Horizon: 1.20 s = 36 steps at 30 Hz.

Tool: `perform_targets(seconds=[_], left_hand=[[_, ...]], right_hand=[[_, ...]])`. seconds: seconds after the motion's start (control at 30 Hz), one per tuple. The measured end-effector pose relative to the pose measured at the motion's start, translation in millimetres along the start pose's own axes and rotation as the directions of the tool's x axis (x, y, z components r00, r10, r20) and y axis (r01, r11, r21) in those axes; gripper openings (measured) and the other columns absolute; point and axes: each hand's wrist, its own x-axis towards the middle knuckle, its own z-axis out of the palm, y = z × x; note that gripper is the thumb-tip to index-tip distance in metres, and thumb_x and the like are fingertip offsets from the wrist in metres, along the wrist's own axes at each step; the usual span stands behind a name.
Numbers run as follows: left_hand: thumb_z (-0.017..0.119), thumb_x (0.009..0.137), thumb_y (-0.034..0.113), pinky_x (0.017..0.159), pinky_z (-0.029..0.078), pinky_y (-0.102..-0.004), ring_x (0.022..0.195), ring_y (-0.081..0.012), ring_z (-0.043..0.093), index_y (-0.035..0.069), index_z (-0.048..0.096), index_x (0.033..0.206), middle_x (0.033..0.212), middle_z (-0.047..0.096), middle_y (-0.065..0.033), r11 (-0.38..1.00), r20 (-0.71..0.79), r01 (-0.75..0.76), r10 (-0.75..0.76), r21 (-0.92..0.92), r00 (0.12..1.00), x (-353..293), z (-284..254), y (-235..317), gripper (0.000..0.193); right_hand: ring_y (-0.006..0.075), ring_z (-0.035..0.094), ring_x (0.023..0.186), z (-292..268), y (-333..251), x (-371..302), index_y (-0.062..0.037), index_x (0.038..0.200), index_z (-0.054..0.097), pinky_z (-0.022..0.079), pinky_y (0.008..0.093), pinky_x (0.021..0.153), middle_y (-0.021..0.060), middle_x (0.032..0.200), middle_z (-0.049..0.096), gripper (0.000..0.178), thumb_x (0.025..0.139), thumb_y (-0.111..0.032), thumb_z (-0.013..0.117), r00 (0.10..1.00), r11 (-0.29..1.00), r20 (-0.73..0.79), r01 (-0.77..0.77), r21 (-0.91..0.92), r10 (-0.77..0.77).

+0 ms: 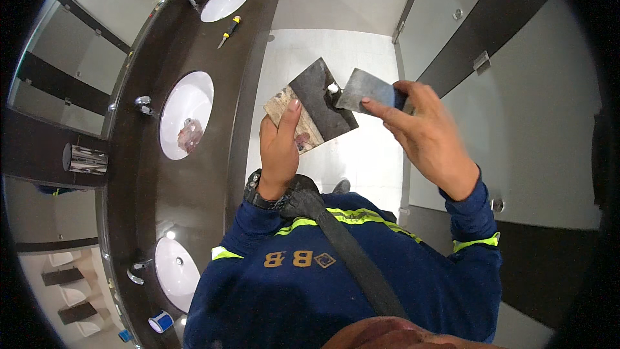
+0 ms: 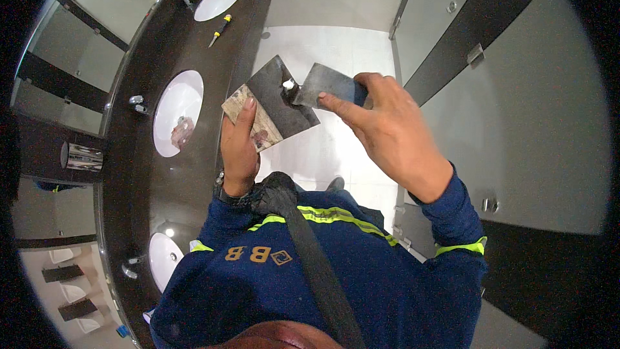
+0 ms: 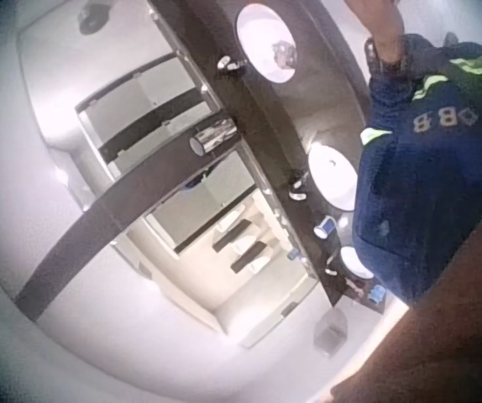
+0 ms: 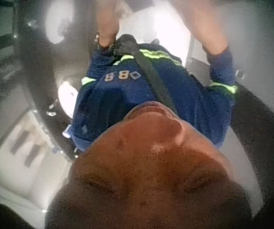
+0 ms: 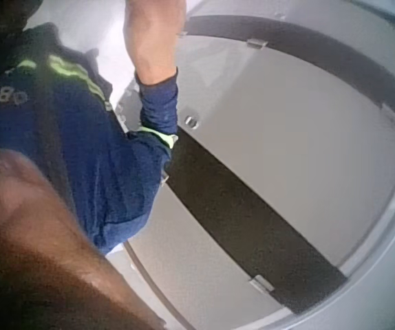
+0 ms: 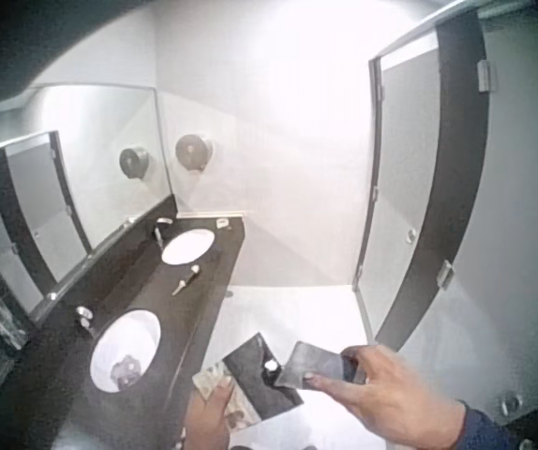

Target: The person applies a dark adhesive from a small packet onto a long strip of material using a putty knife. They spread the adhesive along the strip and then place it onto the countertop edge near a sink. The person then scrapes the strip to smooth the application.

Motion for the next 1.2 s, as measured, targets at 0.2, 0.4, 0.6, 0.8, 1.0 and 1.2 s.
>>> perform_targets(seconds=[0.2, 0.4, 0.6, 0.8, 1.0, 1.2], left_hand=[[0.060, 0.106, 0.033, 0.059, 0.049, -0.0222, 0.072, -0.0063, 0.061, 0.000, 0.070, 0.106, 0.088, 0.068, -0.0024, 0.994, 0.043, -0.089, 0.086, 0.064, 0.995, 77.1, 45.9, -16.7, 0.035], [0.059, 0.106, 0.034, 0.058, 0.048, -0.0226, 0.067, -0.0070, 0.060, 0.000, 0.070, 0.100, 0.080, 0.066, -0.0021, 0.993, 0.041, -0.056, 0.052, 0.105, 0.998, 157.8, 78.3, -34.4, 0.036], [0.058, 0.107, 0.033, 0.057, 0.047, -0.0238, 0.065, -0.0066, 0.058, 0.000, 0.070, 0.097, 0.078, 0.065, -0.0012, 0.986, 0.069, -0.066, 0.057, 0.150, 0.996, 265.1, 97.1, -49.9, 0.037], [0.056, 0.107, 0.034, 0.055, 0.045, -0.0249, 0.064, -0.0066, 0.055, -0.002, 0.069, 0.095, 0.075, 0.063, 0.0001, 0.980, 0.101, -0.074, 0.057, 0.183, 0.993, 380.3, 123.3, -43.0, 0.040], [0.055, 0.108, 0.035, 0.060, 0.049, -0.0249, 0.068, -0.0077, 0.058, -0.002, 0.069, 0.099, 0.080, 0.064, -0.0010, 0.976, 0.159, -0.089, 0.058, 0.197, 0.986, 473.4, 126.0, -38.3, 0.040], [0.059, 0.106, 0.029, 0.074, 0.056, -0.0261, 0.096, -0.0126, 0.068, 0.004, 0.059, 0.130, 0.116, 0.068, -0.0044, 0.873, 0.134, 0.288, -0.255, -0.394, 0.957, 547.9, 162.4, -53.3, 0.035]], right_hand=[[0.0335, 0.059, 0.118, -3.3, 62.6, 49.1, -0.0310, 0.131, 0.071, 0.053, 0.0429, 0.098, 0.0182, 0.131, 0.060, 0.048, 0.090, -0.008, 0.074, 0.998, 0.997, -0.002, -0.062, 0.053, 0.062], [0.0341, 0.061, 0.118, 23.5, 127.8, 108.0, -0.0269, 0.129, 0.073, 0.053, 0.0433, 0.099, 0.0198, 0.128, 0.061, 0.043, 0.090, -0.009, 0.074, 0.999, 0.999, 0.020, -0.034, 0.014, 0.034], [0.0356, 0.061, 0.116, 52.4, 181.4, 194.3, -0.0267, 0.129, 0.073, 0.053, 0.0427, 0.096, 0.0205, 0.126, 0.062, 0.044, 0.089, -0.009, 0.076, 0.998, 0.999, -0.044, -0.048, -0.003, 0.047], [0.0379, 0.061, 0.107, 75.2, 236.1, 290.6, -0.0210, 0.127, 0.073, 0.052, 0.0440, 0.091, 0.0249, 0.121, 0.061, 0.044, 0.086, -0.007, 0.068, 0.993, 1.000, -0.119, -0.004, 0.000, 0.004], [0.0375, 0.062, 0.110, 92.7, 282.2, 369.4, -0.0218, 0.129, 0.072, 0.053, 0.0443, 0.092, 0.0224, 0.122, 0.062, 0.041, 0.090, -0.009, 0.068, 0.992, 0.997, -0.121, -0.034, 0.072, 0.042], [0.0256, 0.062, 0.117, 152.2, 375.8, 416.7, -0.0106, 0.140, 0.064, 0.051, 0.0379, 0.097, 0.0148, 0.138, 0.060, 0.041, 0.099, -0.008, 0.061, 0.997, 0.621, 0.002, -0.048, 0.783, 0.075]])
